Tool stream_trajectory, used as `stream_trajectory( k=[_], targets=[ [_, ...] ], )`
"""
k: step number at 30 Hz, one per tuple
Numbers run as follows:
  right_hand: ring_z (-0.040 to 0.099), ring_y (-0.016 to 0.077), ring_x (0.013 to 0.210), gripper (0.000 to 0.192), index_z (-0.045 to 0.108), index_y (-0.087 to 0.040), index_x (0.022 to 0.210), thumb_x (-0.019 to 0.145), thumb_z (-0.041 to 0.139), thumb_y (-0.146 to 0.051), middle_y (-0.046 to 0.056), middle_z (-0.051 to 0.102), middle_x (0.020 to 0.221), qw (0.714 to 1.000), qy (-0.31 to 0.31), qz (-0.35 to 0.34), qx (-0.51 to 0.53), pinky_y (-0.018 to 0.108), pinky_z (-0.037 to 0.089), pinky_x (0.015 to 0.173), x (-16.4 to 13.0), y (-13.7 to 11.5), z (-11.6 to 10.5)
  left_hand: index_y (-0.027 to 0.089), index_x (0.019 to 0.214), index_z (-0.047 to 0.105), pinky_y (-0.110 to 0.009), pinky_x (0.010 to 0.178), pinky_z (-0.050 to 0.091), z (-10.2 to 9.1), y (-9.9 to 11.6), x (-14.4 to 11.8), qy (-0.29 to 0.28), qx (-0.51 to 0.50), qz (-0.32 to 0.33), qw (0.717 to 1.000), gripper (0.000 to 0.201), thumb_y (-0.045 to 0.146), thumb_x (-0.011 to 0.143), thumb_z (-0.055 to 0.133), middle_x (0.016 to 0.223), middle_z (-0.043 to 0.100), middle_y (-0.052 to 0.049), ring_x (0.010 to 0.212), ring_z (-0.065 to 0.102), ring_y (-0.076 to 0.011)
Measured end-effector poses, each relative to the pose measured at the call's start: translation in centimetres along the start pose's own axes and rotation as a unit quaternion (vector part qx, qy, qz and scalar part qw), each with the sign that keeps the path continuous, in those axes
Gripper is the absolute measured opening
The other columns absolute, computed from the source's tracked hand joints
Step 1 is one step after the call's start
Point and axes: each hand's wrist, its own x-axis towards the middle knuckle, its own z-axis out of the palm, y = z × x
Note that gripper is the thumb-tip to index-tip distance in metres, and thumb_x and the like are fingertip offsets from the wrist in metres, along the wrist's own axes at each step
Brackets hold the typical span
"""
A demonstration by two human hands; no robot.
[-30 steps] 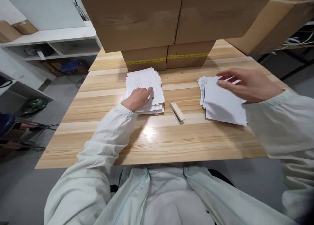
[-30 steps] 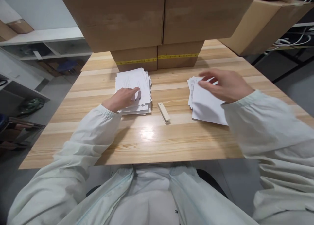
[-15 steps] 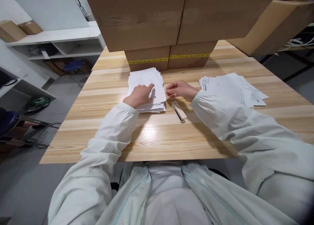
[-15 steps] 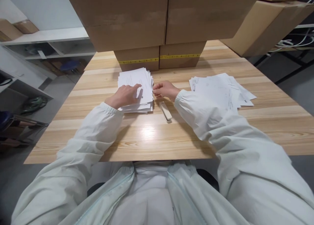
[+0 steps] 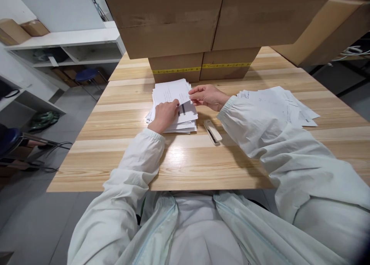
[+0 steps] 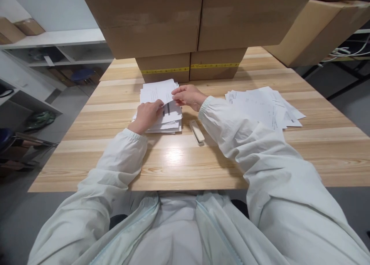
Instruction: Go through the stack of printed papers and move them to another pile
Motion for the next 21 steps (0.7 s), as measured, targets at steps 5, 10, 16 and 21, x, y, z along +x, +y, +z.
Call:
stream_trajectory(
  k=[5,10,16,21],
  targets=[
    [0.06,0.0083,0.062,0.013,0.067,-0.015,0.084,0.083,0.072,-0.003,0.0,0.067,0.07,0.998,0.004,-0.054,-0.044,0.022,0.056,0.062,-1.2,2.2,-1.4,0.015,0.136,0.053,-0.03,0.072,0.04,1.9,-2.5,-0.3,0.153,-0.174,-0.106,0.967,0.041,0.022,0.097,0.043,0.073,0.069,-0.002,0.072,0.063,-0.0208],
    [0.061,0.0094,0.069,0.01,0.073,-0.015,0.081,0.08,0.075,-0.005,0.002,0.071,0.079,0.991,0.005,-0.081,-0.107,0.021,0.055,0.064,-2.0,4.0,-2.5,0.013,0.155,0.036,-0.025,0.061,0.034,3.8,-3.3,-0.6,0.261,-0.316,-0.087,0.908,0.07,0.017,0.087,0.055,0.052,0.045,0.01,0.05,0.04,-0.0138],
    [0.066,0.0106,0.068,0.005,0.068,-0.014,0.096,0.096,0.063,-0.016,0.005,0.071,0.083,0.999,-0.024,-0.033,-0.019,0.025,0.06,0.068,-1.3,2.5,-0.2,0.017,0.149,0.048,-0.024,0.062,0.037,4.1,-2.6,-1.2,0.261,-0.319,-0.035,0.91,0.062,0.019,0.088,0.057,0.053,0.052,0.009,0.051,0.047,-0.0132],
    [0.067,0.0105,0.068,0.02,0.064,-0.015,0.105,0.102,0.056,-0.033,0.006,0.07,0.085,0.997,-0.054,0.023,0.054,0.023,0.062,0.069,-0.8,1.8,1.1,0.02,0.095,0.073,-0.024,0.066,0.043,4.5,-2.7,-1.5,0.204,-0.336,-0.024,0.919,0.015,0.028,0.089,0.061,0.068,0.072,0.001,0.063,0.063,-0.0141]
  ],
)
